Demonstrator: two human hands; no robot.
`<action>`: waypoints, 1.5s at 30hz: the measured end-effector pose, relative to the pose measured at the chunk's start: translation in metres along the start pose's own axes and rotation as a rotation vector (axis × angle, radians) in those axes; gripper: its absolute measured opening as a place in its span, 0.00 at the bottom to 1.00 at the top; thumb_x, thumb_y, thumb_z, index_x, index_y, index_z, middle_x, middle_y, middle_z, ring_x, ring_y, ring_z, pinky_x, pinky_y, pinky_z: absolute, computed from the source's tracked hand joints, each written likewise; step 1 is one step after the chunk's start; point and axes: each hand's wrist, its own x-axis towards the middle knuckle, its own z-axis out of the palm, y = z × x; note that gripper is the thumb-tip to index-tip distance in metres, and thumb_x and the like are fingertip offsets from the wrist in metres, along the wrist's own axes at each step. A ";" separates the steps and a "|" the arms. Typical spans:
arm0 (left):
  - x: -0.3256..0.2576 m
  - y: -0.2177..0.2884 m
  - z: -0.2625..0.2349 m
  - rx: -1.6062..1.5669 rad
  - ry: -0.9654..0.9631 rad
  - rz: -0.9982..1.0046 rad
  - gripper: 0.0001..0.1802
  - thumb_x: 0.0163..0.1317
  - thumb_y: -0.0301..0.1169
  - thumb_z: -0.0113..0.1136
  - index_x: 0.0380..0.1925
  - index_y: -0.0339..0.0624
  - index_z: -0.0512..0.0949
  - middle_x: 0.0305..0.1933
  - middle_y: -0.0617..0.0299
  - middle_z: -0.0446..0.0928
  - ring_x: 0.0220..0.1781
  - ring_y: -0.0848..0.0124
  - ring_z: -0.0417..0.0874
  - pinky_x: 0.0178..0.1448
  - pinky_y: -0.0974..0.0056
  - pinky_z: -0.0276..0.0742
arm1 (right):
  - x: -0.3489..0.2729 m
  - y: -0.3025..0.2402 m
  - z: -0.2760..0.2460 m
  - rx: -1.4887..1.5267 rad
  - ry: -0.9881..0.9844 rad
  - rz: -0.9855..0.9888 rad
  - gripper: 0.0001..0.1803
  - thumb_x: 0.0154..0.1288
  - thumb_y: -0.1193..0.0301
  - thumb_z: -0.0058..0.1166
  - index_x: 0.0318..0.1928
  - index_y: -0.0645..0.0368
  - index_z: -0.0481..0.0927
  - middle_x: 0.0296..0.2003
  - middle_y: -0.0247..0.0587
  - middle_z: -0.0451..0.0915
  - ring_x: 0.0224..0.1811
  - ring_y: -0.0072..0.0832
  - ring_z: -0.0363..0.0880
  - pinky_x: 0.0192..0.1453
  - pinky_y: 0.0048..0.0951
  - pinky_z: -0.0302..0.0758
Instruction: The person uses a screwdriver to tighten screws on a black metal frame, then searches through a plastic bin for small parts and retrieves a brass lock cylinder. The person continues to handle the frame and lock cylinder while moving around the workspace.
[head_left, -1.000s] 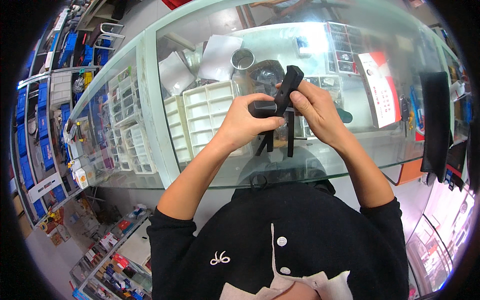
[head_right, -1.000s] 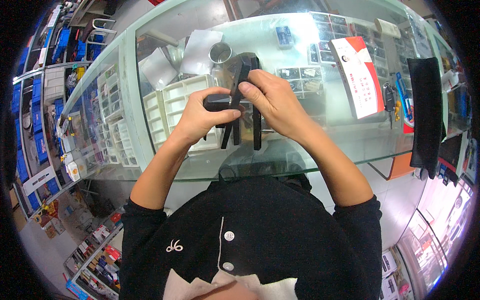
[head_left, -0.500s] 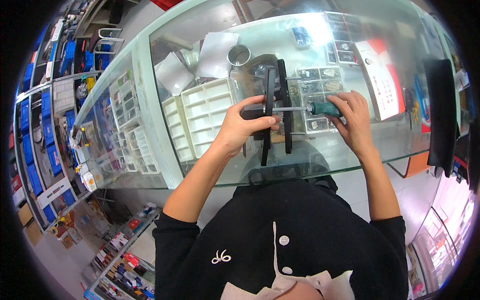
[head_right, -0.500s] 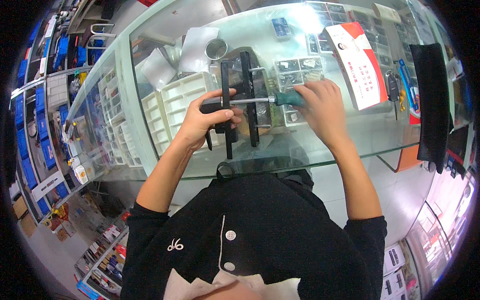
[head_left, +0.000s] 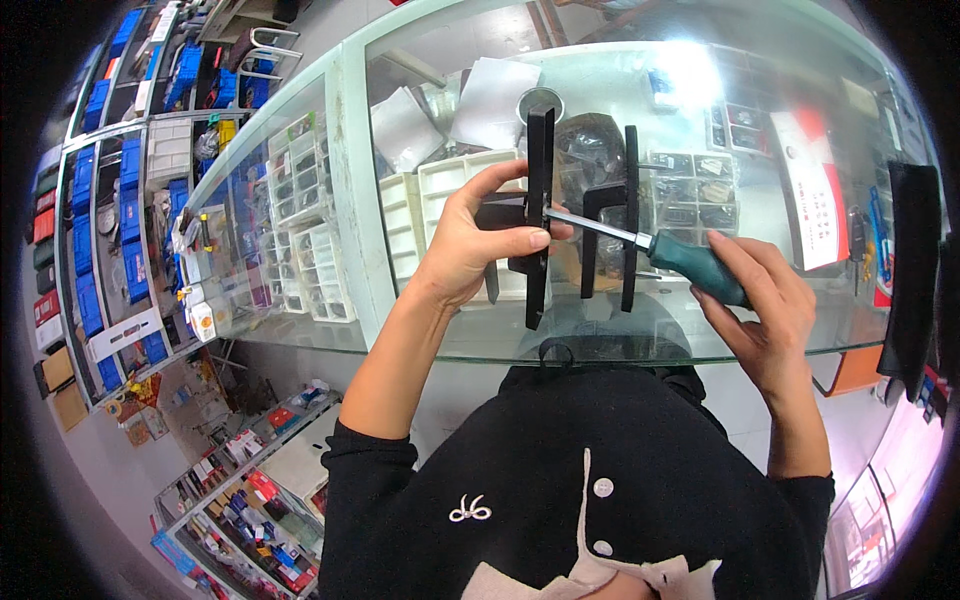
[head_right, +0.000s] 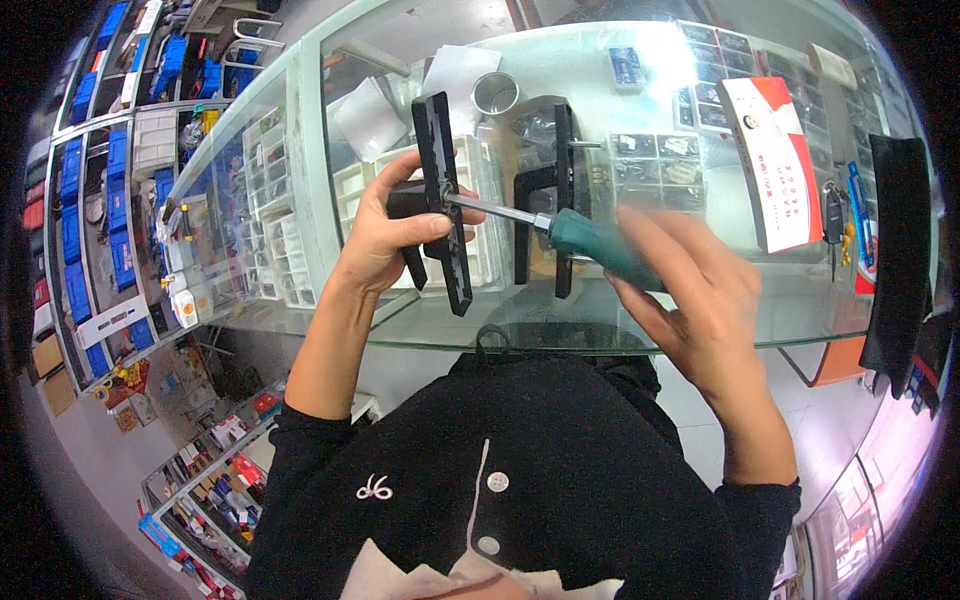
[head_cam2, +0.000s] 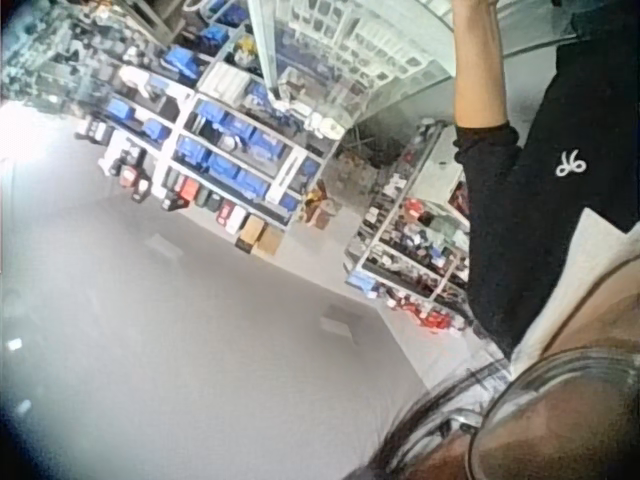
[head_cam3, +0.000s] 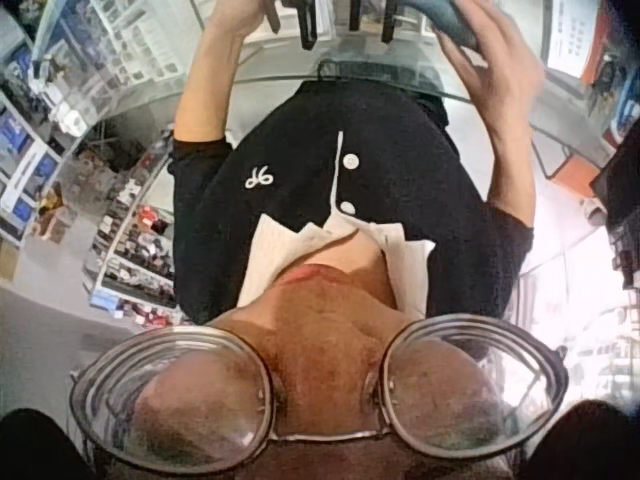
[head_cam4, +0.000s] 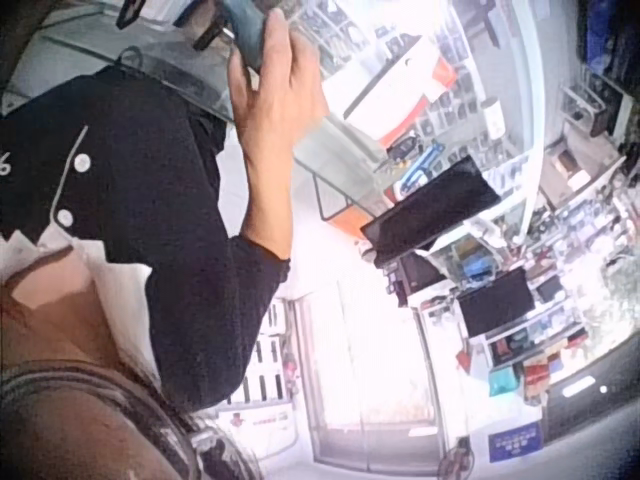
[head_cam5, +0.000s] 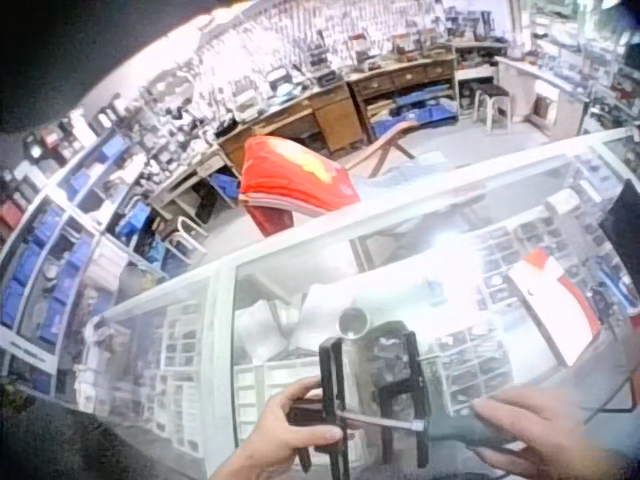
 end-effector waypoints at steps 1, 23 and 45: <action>-0.002 0.003 -0.001 0.008 -0.011 -0.004 0.30 0.42 0.23 0.65 0.49 0.33 0.67 0.38 0.50 0.77 0.39 0.59 0.81 0.43 0.61 0.79 | 0.002 -0.004 -0.002 -0.002 -0.007 0.009 0.23 0.42 0.76 0.63 0.44 0.59 0.76 0.34 0.43 0.76 0.32 0.36 0.77 0.33 0.30 0.74; -0.008 0.031 -0.007 0.305 -0.237 0.035 0.23 0.43 0.30 0.67 0.41 0.35 0.74 0.35 0.55 0.78 0.39 0.67 0.82 0.46 0.66 0.77 | 0.001 -0.003 -0.004 0.379 -0.099 0.396 0.19 0.43 0.72 0.61 0.40 0.65 0.77 0.31 0.41 0.76 0.34 0.26 0.74 0.40 0.22 0.68; -0.017 0.022 0.004 -0.080 -0.197 -0.002 0.24 0.45 0.35 0.65 0.40 0.32 0.70 0.30 0.52 0.76 0.31 0.65 0.81 0.36 0.62 0.81 | 0.015 -0.009 -0.021 -0.006 -0.073 -0.013 0.24 0.39 0.79 0.64 0.42 0.63 0.76 0.35 0.44 0.75 0.37 0.31 0.74 0.40 0.26 0.71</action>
